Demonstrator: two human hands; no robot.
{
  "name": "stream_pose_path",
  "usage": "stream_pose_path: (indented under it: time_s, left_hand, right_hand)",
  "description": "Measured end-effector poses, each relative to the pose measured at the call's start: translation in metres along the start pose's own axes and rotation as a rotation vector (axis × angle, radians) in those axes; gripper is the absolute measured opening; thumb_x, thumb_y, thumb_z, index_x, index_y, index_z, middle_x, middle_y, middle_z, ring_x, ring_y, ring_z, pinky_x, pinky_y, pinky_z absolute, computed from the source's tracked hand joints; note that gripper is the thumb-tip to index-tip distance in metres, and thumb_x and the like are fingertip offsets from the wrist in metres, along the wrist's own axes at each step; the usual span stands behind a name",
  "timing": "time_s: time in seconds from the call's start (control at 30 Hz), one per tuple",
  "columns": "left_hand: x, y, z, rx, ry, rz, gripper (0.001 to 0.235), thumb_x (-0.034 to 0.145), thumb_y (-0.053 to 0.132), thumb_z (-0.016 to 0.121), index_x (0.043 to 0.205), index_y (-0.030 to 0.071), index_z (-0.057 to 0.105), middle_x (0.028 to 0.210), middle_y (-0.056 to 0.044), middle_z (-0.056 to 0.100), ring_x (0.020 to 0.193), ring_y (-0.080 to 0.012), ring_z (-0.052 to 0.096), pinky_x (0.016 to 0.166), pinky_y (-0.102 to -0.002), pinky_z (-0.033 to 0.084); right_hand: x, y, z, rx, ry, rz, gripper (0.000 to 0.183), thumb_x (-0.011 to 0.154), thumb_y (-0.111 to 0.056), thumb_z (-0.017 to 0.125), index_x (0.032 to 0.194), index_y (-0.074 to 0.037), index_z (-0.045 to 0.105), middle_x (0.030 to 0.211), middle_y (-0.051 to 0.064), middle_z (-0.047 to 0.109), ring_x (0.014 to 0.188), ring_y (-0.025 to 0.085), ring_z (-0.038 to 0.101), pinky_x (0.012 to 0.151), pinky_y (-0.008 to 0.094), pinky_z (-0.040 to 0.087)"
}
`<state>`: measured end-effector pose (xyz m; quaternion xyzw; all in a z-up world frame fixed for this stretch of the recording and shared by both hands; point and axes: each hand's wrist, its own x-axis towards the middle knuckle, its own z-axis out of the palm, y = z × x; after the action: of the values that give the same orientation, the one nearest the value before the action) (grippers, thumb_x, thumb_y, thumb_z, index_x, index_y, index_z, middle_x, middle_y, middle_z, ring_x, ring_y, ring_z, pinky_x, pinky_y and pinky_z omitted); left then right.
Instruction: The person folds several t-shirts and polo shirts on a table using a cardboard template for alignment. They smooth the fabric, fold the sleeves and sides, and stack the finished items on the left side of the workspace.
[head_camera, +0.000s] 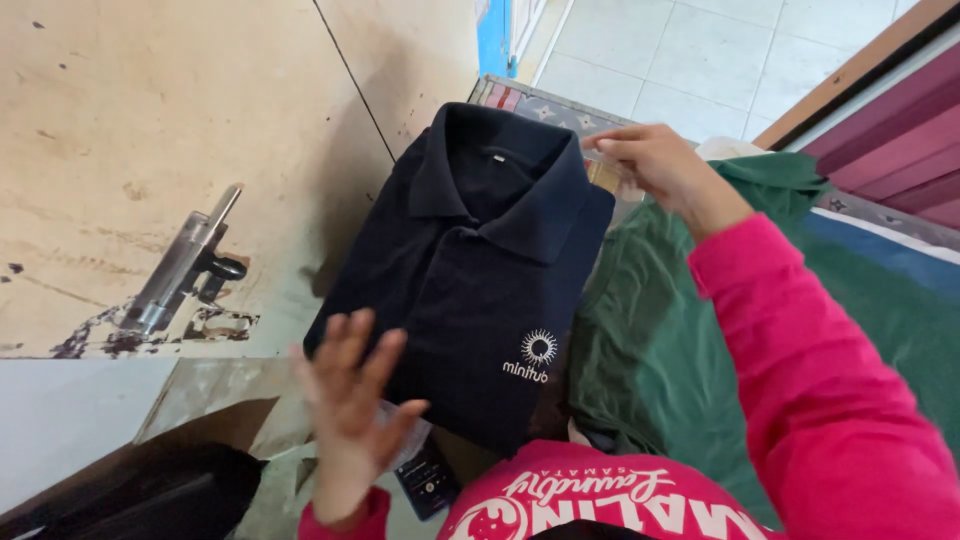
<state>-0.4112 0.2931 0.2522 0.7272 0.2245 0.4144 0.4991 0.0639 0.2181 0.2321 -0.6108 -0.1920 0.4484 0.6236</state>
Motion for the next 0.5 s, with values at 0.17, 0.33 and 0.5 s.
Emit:
stream_pose_path:
  time_s: [0.17,0.33,0.5]
  left_hand:
    - [0.03,0.01,0.036,0.981,-0.291,0.369,0.073,0.092,0.071,0.048,0.153,0.031,0.052,0.166,-0.008,0.036,0.155,-0.0364,0.03,0.122,-0.069,0.008]
    - [0.037,0.008,0.042,0.995,-0.297,0.267,0.07,0.089,0.068,0.054,0.151,0.035,0.051,0.165,-0.007,0.036,0.152,-0.0375,0.03,0.118,-0.072,0.008]
    - [0.03,0.014,0.041,1.019,-0.305,0.246,0.069,0.089,0.064,0.057,0.151,0.036,0.05,0.165,-0.008,0.036,0.152,-0.0384,0.03,0.118,-0.074,0.007]
  right_hand:
    - [0.027,-0.02,0.022,-0.428,-0.195,0.116,0.031,0.092,-0.013,0.067,0.12,-0.001,0.072,0.091,0.003,0.076,0.076,0.01,0.069,0.063,0.024,0.055]
    - [0.067,-0.025,0.0,-0.794,-0.034,-0.103,0.025,0.095,-0.019,0.072,0.116,-0.009,0.081,0.09,0.01,0.076,0.075,0.018,0.062,0.064,0.034,0.048]
    - [0.094,-0.073,-0.072,-0.732,0.102,-0.541,0.017,0.104,-0.018,0.072,0.118,-0.008,0.077,0.104,0.011,0.074,0.091,0.019,0.065,0.082,0.034,0.052]
